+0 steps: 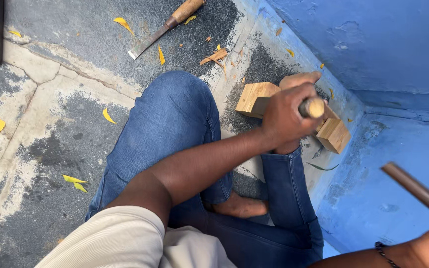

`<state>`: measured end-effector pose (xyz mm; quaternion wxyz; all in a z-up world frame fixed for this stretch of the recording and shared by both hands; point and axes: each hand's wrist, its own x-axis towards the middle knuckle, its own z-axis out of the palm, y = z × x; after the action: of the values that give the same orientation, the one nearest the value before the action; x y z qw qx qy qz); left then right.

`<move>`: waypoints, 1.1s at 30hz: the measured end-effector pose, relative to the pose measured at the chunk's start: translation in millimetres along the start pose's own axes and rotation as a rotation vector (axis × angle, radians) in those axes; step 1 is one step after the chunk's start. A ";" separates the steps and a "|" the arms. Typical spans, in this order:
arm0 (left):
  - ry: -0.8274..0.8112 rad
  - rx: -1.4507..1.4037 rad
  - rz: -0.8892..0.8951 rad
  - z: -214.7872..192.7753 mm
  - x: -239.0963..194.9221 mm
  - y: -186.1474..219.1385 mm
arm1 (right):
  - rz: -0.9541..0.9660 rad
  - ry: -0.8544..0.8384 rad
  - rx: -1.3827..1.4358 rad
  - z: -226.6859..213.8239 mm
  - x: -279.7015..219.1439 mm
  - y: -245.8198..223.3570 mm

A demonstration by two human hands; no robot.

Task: The person sits cross-legged on a concrete floor and carves small wooden blocks using a chisel and hammer. They hold the chisel against the wood and strike it repeatedly to shape the blocks, occasionally adjusting the wood's position.

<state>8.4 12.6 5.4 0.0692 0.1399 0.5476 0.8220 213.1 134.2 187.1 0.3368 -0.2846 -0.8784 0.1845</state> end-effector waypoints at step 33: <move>-0.031 0.041 0.000 -6.0 -16.4 -7.0 | -0.292 -0.180 -0.438 13.4 -3.5 10.6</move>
<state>21.9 5.7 -5.8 0.0748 0.1538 0.5632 0.8084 210.0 138.4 170.4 0.2110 -0.2035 -0.9554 -0.0358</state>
